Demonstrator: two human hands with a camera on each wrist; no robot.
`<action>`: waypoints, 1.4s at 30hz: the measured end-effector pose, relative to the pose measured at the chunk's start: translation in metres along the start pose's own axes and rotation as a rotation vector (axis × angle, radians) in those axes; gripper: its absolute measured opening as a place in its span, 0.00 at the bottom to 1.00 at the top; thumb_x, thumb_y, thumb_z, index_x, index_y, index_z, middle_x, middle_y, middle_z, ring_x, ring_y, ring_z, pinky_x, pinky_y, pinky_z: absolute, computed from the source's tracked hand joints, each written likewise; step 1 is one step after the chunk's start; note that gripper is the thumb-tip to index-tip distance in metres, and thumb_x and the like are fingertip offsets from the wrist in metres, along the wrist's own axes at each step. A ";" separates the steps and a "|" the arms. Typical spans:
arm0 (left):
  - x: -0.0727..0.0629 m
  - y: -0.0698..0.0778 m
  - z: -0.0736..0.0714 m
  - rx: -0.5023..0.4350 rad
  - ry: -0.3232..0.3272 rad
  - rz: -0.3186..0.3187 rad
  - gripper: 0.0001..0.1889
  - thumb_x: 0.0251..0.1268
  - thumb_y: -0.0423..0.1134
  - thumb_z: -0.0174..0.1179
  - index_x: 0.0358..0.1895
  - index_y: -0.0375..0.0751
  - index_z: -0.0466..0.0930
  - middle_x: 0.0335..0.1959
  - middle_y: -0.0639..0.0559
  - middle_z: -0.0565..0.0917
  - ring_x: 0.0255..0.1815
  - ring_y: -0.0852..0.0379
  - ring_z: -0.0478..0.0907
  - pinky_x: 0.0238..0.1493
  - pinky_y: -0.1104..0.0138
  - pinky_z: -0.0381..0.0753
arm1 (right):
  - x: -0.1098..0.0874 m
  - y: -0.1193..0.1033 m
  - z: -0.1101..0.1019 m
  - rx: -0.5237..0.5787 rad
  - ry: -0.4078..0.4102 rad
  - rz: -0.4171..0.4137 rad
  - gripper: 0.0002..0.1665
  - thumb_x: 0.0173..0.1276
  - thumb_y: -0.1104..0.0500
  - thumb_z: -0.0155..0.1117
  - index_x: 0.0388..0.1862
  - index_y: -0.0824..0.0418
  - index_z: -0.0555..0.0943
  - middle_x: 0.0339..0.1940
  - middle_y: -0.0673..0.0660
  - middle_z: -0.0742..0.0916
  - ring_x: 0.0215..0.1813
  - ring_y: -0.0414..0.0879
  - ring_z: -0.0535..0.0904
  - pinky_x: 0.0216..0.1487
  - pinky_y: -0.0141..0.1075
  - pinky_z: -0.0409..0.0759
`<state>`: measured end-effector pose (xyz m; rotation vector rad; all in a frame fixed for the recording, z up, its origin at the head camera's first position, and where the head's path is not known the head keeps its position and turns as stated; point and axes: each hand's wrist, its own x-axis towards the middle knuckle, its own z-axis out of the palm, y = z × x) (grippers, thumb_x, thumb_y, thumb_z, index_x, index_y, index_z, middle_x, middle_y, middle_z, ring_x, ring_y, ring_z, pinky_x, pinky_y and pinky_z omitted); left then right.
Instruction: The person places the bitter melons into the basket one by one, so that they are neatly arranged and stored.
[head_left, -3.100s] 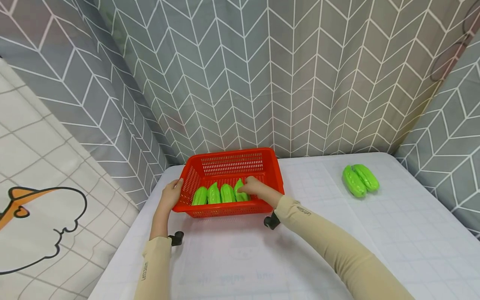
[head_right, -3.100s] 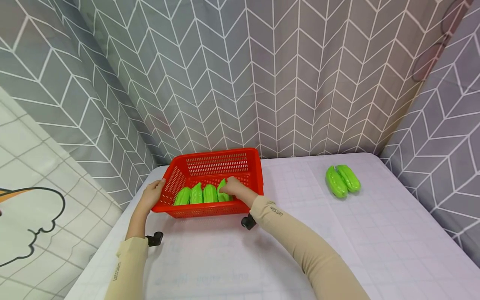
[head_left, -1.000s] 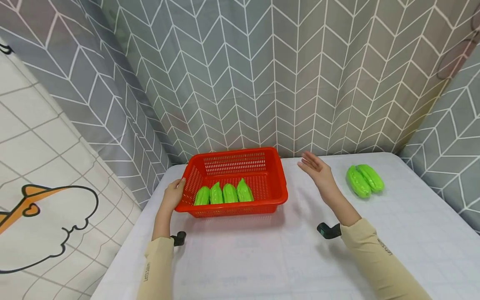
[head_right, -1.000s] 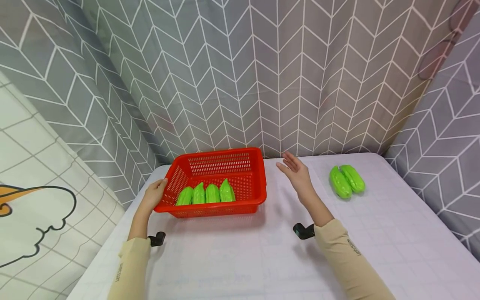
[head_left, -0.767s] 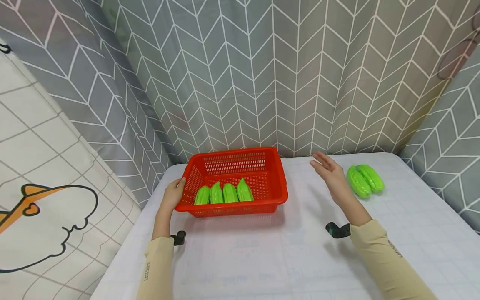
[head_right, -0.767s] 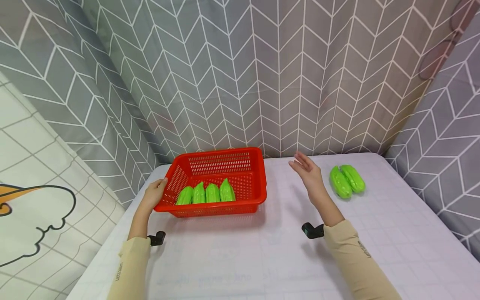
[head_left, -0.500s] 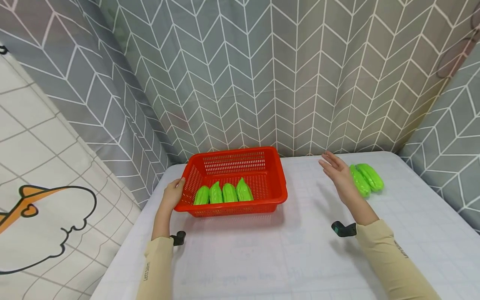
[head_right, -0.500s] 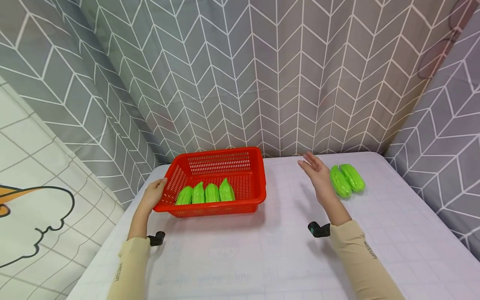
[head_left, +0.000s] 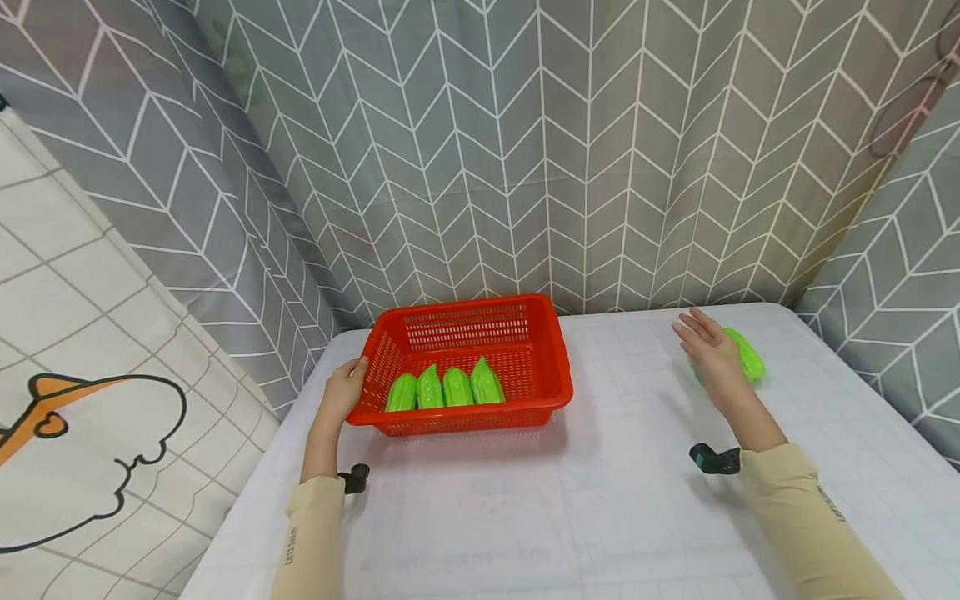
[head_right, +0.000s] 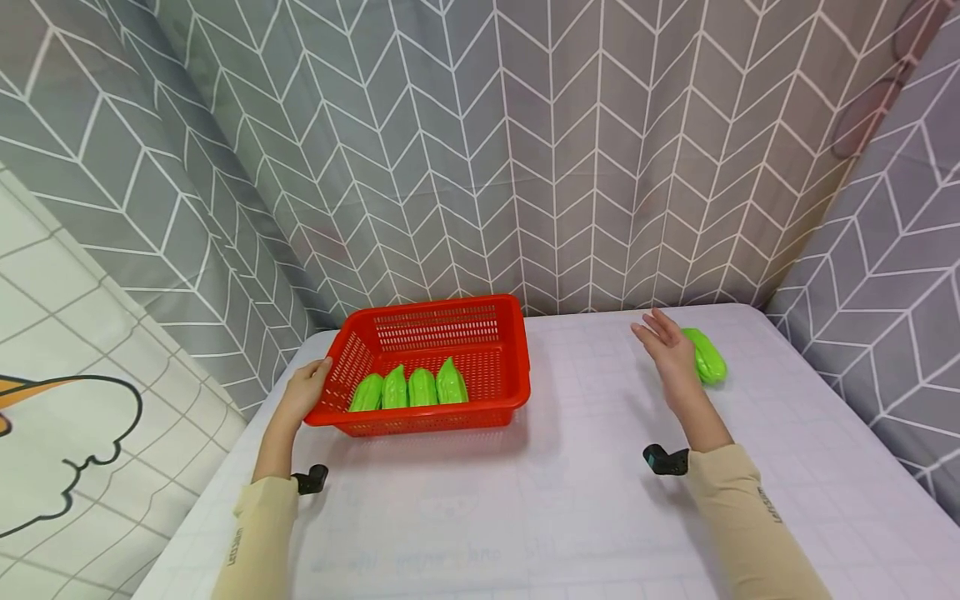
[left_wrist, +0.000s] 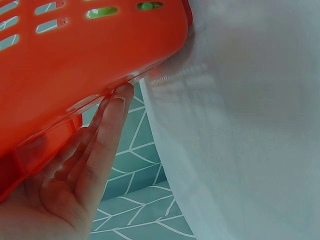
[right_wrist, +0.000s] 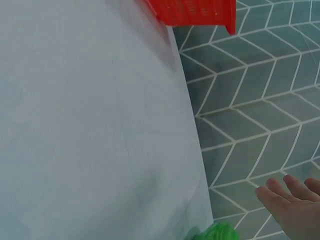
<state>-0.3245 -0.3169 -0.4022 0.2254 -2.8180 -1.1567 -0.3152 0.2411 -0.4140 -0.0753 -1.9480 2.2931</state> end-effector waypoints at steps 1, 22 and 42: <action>0.000 0.000 0.000 -0.001 0.000 -0.001 0.31 0.80 0.51 0.34 0.71 0.28 0.62 0.64 0.26 0.71 0.59 0.36 0.73 0.63 0.45 0.72 | 0.000 0.000 -0.003 0.012 0.005 0.000 0.50 0.69 0.51 0.63 0.81 0.55 0.46 0.81 0.58 0.54 0.46 0.17 0.75 0.72 0.26 0.61; 0.001 -0.002 0.001 -0.005 -0.006 -0.009 0.32 0.80 0.53 0.34 0.71 0.28 0.61 0.62 0.27 0.73 0.56 0.38 0.76 0.59 0.47 0.75 | 0.007 0.018 -0.046 -0.324 0.166 0.056 0.48 0.72 0.39 0.54 0.81 0.52 0.45 0.81 0.52 0.55 0.81 0.43 0.50 0.79 0.36 0.49; 0.005 -0.004 0.001 0.005 0.000 0.002 0.31 0.80 0.52 0.35 0.70 0.29 0.63 0.65 0.26 0.71 0.62 0.34 0.72 0.64 0.44 0.70 | 0.016 0.033 -0.044 -0.526 0.086 0.011 0.47 0.74 0.46 0.55 0.79 0.66 0.45 0.79 0.68 0.52 0.79 0.65 0.45 0.78 0.54 0.47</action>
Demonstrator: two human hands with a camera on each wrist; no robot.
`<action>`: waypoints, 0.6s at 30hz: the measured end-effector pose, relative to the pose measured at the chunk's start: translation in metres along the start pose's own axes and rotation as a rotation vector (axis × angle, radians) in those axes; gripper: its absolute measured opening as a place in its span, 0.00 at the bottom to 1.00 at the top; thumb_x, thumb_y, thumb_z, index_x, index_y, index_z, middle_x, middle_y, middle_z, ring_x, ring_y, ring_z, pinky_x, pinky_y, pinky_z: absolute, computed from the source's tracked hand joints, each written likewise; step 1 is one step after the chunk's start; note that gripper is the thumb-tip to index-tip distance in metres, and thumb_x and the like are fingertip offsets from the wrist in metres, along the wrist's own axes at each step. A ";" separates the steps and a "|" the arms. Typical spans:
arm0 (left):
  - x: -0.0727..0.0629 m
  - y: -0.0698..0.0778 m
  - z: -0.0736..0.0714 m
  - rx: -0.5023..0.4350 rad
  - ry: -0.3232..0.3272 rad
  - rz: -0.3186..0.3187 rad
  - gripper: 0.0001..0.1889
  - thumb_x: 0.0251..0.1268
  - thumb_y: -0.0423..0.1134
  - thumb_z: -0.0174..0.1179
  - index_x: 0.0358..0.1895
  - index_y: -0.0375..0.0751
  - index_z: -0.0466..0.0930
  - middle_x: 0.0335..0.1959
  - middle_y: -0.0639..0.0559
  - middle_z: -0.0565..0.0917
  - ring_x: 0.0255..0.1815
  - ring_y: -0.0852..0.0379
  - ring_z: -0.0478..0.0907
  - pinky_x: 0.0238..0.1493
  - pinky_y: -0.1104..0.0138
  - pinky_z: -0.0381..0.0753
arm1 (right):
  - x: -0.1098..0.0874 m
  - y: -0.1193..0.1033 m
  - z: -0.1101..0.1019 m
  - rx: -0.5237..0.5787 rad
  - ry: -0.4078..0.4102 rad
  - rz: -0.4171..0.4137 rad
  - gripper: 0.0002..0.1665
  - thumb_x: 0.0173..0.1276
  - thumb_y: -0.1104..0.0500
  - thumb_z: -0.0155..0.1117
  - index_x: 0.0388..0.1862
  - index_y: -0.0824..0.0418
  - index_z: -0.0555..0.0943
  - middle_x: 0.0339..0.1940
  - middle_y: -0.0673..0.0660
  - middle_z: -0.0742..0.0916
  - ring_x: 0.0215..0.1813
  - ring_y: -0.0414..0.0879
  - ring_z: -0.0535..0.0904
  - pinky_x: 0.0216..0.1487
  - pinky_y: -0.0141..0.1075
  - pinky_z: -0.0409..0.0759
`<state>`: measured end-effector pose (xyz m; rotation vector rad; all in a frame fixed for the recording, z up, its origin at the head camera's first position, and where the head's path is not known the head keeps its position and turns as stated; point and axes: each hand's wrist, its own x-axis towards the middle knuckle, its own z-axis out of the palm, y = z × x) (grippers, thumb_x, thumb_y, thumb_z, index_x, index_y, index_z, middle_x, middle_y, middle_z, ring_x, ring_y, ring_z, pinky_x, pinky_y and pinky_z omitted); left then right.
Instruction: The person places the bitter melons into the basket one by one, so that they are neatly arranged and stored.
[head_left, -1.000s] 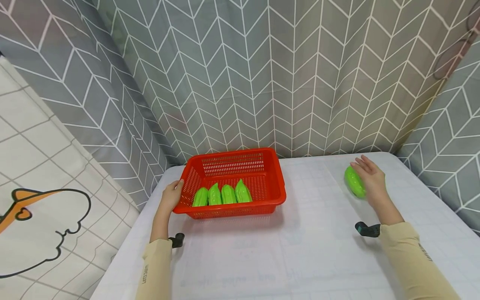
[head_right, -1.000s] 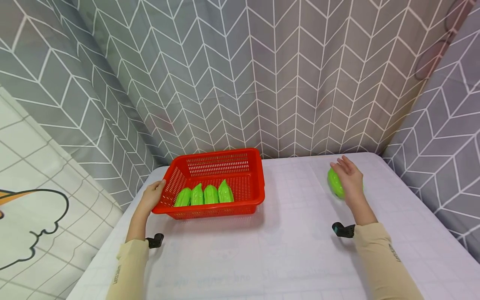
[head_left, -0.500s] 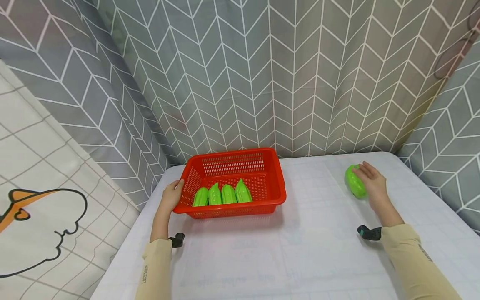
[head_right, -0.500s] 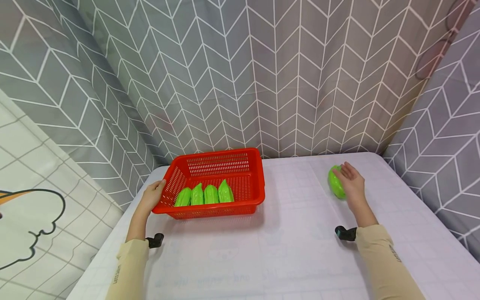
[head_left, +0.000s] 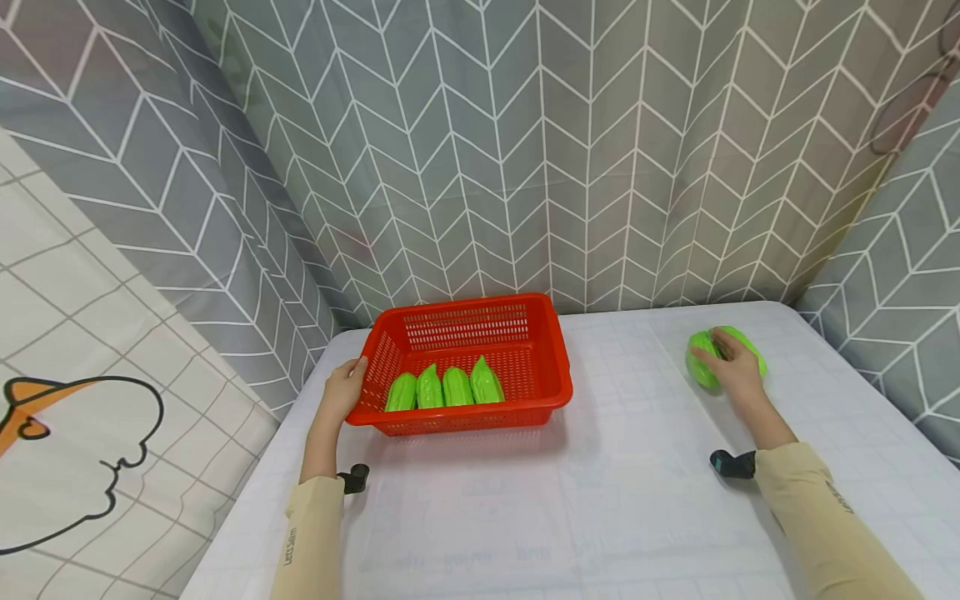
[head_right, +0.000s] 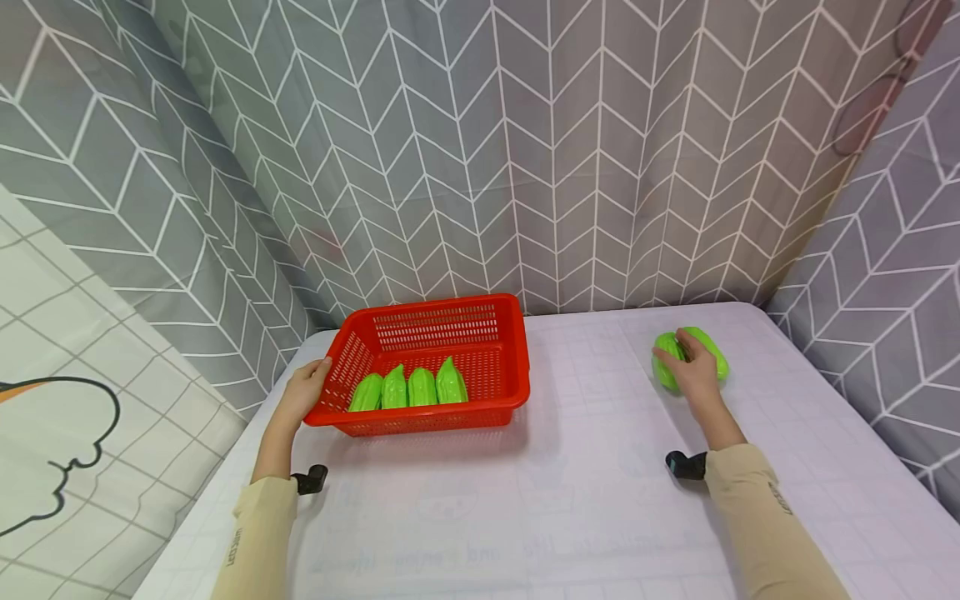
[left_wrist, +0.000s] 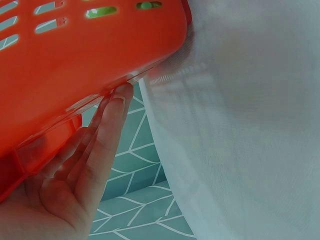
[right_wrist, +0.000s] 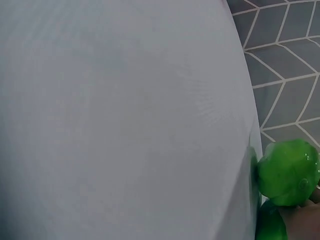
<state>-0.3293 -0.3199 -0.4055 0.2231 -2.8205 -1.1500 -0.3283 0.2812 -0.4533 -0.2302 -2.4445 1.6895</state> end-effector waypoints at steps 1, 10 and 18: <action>0.000 0.000 0.000 0.002 0.003 0.003 0.31 0.80 0.52 0.35 0.70 0.29 0.63 0.65 0.27 0.71 0.63 0.33 0.71 0.65 0.44 0.70 | 0.000 0.000 0.000 -0.017 -0.008 -0.004 0.47 0.74 0.46 0.54 0.79 0.66 0.45 0.79 0.69 0.51 0.79 0.66 0.44 0.78 0.56 0.47; 0.000 0.002 0.000 0.004 0.008 0.004 0.31 0.80 0.52 0.34 0.70 0.28 0.63 0.66 0.27 0.70 0.62 0.34 0.71 0.65 0.44 0.69 | 0.000 -0.005 0.001 -0.156 -0.037 0.007 0.45 0.74 0.52 0.54 0.78 0.68 0.45 0.78 0.75 0.48 0.77 0.74 0.42 0.74 0.65 0.49; -0.001 0.002 -0.001 -0.001 -0.007 -0.008 0.31 0.80 0.51 0.35 0.71 0.28 0.62 0.67 0.27 0.68 0.65 0.33 0.69 0.68 0.44 0.67 | 0.001 0.000 0.002 -0.153 -0.041 0.031 0.45 0.74 0.55 0.54 0.78 0.69 0.43 0.78 0.74 0.46 0.77 0.74 0.42 0.74 0.64 0.49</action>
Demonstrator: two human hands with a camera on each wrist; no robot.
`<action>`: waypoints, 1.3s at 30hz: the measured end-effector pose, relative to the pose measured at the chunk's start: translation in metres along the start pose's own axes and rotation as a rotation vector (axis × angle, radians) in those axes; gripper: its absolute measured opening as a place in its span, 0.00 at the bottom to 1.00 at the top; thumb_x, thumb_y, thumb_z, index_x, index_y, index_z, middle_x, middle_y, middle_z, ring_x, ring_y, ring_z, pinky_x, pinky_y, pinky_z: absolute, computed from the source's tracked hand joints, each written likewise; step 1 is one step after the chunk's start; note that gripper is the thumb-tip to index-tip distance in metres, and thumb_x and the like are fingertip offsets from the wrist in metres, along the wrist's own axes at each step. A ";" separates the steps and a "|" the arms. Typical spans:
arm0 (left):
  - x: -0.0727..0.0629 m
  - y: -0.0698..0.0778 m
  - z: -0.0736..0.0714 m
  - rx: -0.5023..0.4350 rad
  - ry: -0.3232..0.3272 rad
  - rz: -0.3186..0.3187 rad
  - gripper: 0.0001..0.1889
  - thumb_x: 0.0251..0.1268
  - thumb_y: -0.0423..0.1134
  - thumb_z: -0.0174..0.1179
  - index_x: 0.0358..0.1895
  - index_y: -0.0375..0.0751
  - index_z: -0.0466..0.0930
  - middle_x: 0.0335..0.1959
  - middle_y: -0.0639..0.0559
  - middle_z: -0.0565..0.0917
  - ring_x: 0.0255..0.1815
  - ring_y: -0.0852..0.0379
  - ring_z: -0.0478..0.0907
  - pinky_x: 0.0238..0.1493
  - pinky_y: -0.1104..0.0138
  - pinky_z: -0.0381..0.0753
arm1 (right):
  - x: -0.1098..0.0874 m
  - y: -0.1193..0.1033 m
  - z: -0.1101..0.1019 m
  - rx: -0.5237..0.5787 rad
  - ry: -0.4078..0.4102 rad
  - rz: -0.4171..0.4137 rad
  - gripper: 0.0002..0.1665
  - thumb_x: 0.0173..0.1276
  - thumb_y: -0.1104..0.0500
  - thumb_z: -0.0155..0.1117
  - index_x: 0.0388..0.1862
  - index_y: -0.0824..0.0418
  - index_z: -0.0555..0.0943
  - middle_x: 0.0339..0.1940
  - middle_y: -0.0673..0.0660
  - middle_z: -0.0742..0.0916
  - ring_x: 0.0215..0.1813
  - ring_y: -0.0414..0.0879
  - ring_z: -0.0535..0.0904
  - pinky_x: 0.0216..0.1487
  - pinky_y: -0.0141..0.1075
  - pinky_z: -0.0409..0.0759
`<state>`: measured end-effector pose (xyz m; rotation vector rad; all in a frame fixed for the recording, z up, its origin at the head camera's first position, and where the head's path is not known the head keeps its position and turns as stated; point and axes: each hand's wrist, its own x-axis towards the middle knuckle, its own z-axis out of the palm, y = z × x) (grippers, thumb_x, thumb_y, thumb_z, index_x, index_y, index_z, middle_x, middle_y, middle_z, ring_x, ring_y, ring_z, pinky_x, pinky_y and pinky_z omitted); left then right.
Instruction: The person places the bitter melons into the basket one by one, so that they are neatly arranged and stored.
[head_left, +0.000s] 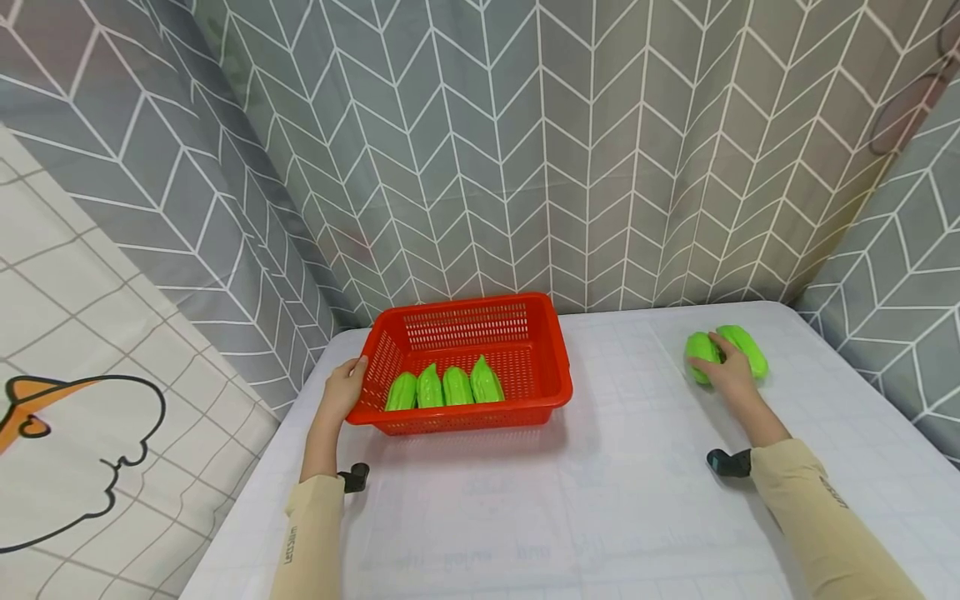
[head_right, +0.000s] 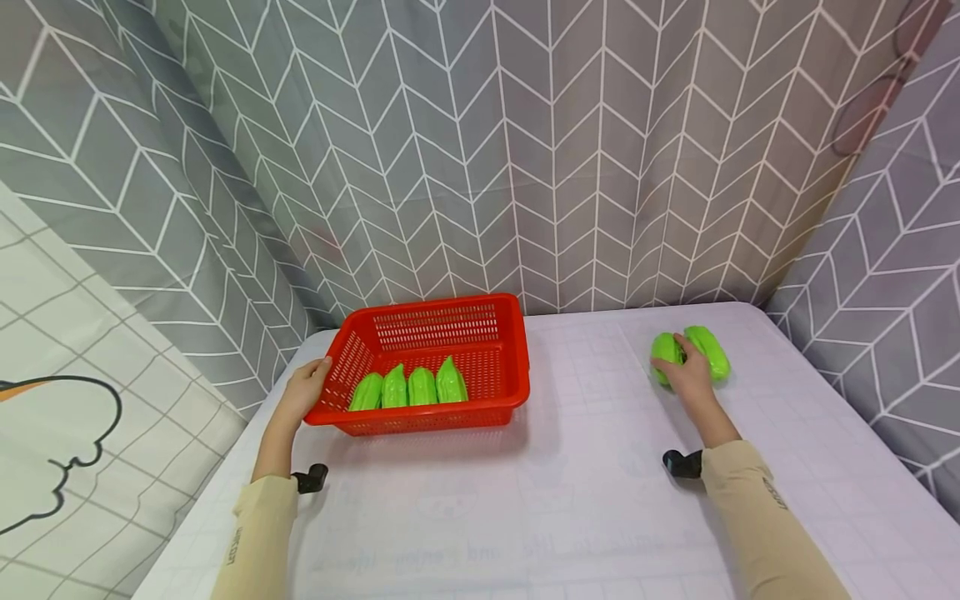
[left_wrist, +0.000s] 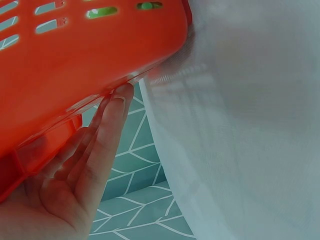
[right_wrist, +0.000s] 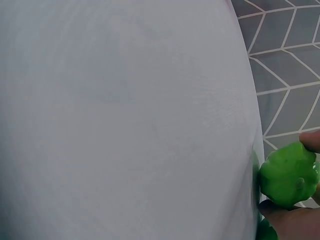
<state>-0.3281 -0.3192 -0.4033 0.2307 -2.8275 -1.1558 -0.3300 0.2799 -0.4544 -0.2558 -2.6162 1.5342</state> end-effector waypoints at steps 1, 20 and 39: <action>0.000 0.001 0.000 0.000 0.000 0.003 0.31 0.80 0.51 0.35 0.71 0.28 0.62 0.67 0.27 0.68 0.66 0.33 0.69 0.68 0.44 0.66 | 0.000 0.000 0.000 0.006 -0.002 0.004 0.45 0.74 0.55 0.54 0.78 0.69 0.43 0.78 0.74 0.46 0.77 0.74 0.42 0.74 0.64 0.49; 0.001 0.000 0.000 0.013 0.003 0.013 0.31 0.80 0.52 0.34 0.70 0.28 0.62 0.65 0.26 0.70 0.62 0.34 0.72 0.65 0.44 0.69 | -0.001 -0.030 0.004 0.061 -0.021 -0.035 0.45 0.74 0.52 0.53 0.80 0.63 0.42 0.78 0.73 0.49 0.78 0.72 0.43 0.74 0.63 0.50; -0.003 0.000 0.002 0.002 0.002 0.019 0.31 0.80 0.52 0.34 0.70 0.28 0.62 0.64 0.27 0.71 0.60 0.34 0.73 0.64 0.44 0.70 | -0.008 -0.079 0.021 0.102 -0.054 -0.153 0.45 0.74 0.56 0.55 0.79 0.66 0.43 0.78 0.73 0.51 0.77 0.71 0.50 0.74 0.59 0.57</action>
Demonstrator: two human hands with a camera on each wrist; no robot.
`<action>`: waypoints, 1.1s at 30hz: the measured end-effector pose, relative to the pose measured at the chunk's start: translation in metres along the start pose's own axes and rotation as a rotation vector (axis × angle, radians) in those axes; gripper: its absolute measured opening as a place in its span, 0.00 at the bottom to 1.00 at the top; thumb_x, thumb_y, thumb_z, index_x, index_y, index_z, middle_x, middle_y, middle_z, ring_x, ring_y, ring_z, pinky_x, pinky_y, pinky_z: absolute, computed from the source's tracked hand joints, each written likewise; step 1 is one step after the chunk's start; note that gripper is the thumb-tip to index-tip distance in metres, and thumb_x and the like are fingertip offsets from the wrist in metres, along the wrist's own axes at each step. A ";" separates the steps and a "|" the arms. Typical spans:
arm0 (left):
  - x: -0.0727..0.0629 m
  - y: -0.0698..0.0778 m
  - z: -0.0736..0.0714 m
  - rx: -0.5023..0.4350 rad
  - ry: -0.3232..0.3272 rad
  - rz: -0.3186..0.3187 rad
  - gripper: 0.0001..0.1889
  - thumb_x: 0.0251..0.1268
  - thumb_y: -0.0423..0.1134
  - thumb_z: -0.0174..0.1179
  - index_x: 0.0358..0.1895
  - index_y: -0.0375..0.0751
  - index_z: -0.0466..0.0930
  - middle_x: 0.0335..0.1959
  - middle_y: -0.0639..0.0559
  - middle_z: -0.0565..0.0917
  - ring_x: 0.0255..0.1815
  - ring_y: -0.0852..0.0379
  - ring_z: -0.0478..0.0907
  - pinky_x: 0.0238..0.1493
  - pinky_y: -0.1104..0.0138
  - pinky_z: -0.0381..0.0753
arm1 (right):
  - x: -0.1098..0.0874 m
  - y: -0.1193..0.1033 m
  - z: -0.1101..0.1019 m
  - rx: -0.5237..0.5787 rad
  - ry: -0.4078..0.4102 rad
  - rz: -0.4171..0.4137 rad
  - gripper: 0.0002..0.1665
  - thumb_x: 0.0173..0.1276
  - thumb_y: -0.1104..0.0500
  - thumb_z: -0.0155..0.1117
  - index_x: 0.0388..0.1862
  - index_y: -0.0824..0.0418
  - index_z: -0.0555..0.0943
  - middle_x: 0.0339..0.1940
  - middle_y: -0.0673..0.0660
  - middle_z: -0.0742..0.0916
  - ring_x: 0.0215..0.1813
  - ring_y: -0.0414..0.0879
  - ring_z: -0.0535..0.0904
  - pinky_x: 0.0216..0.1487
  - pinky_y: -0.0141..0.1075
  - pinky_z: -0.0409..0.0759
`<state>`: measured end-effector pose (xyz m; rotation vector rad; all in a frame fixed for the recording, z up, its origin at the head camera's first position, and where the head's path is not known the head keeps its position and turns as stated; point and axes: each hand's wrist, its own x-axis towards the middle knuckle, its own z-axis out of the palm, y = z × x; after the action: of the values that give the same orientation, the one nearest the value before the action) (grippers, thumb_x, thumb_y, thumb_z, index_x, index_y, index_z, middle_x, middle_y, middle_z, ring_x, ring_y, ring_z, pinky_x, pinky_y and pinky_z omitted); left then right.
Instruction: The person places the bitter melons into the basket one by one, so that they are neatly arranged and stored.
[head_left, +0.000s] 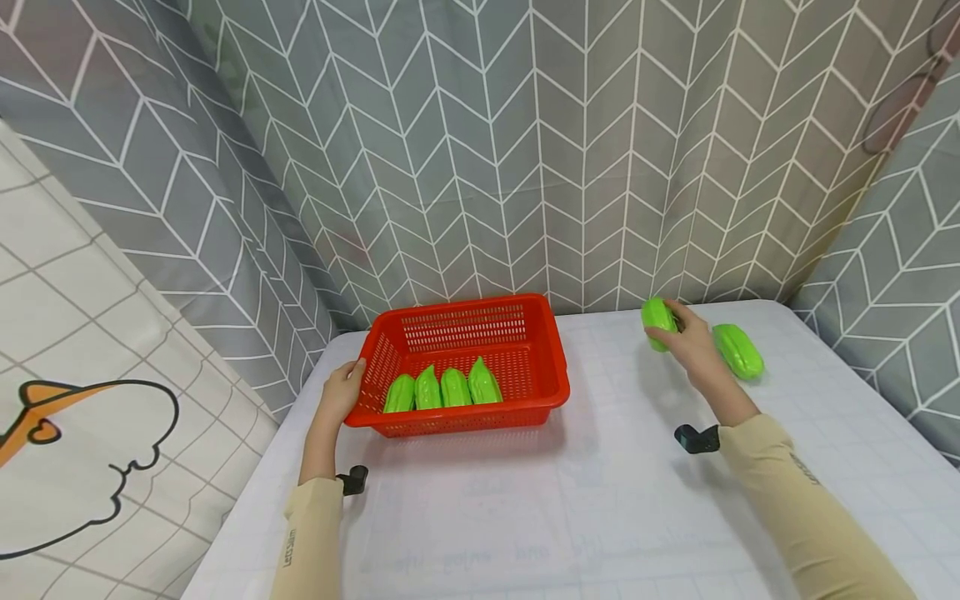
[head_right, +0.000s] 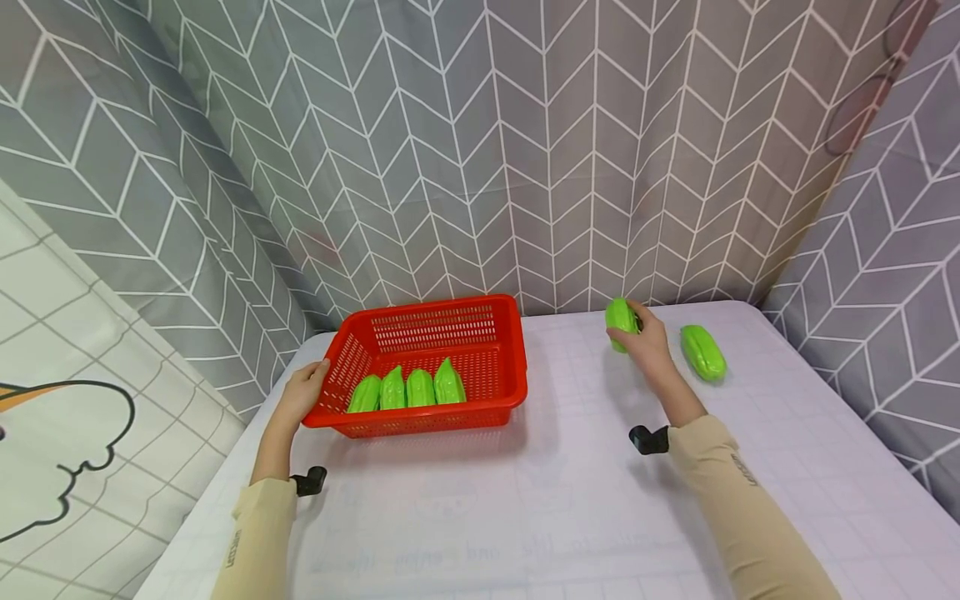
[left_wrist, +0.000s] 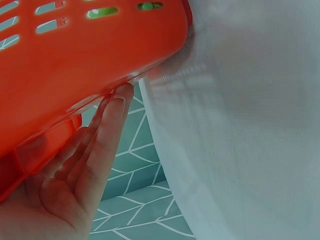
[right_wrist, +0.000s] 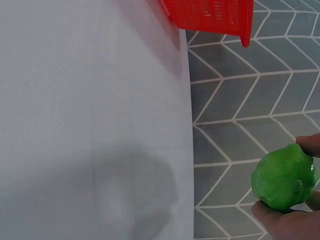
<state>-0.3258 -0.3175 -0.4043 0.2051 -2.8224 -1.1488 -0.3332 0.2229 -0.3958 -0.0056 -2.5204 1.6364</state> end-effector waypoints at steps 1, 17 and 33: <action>0.000 0.000 0.000 0.001 0.000 -0.001 0.31 0.80 0.52 0.34 0.70 0.28 0.62 0.64 0.27 0.71 0.60 0.34 0.73 0.64 0.44 0.70 | 0.001 -0.002 0.002 -0.001 -0.003 -0.005 0.45 0.74 0.57 0.55 0.79 0.66 0.44 0.78 0.74 0.52 0.77 0.71 0.51 0.73 0.59 0.58; -0.002 -0.003 0.001 -0.010 -0.002 -0.008 0.31 0.80 0.52 0.35 0.69 0.28 0.63 0.64 0.27 0.71 0.62 0.35 0.71 0.67 0.43 0.66 | 0.007 -0.041 0.045 0.050 -0.055 -0.039 0.44 0.71 0.61 0.58 0.79 0.64 0.47 0.77 0.71 0.58 0.77 0.66 0.56 0.73 0.55 0.62; 0.001 0.000 -0.001 -0.007 -0.001 -0.013 0.32 0.80 0.53 0.34 0.71 0.28 0.61 0.65 0.26 0.70 0.61 0.35 0.72 0.65 0.44 0.69 | 0.012 -0.077 0.095 0.114 -0.112 -0.116 0.42 0.69 0.62 0.60 0.78 0.63 0.54 0.76 0.68 0.64 0.75 0.62 0.61 0.71 0.53 0.67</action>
<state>-0.3268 -0.3180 -0.4037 0.2227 -2.8217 -1.1622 -0.3510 0.1057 -0.3620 0.2456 -2.4503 1.7770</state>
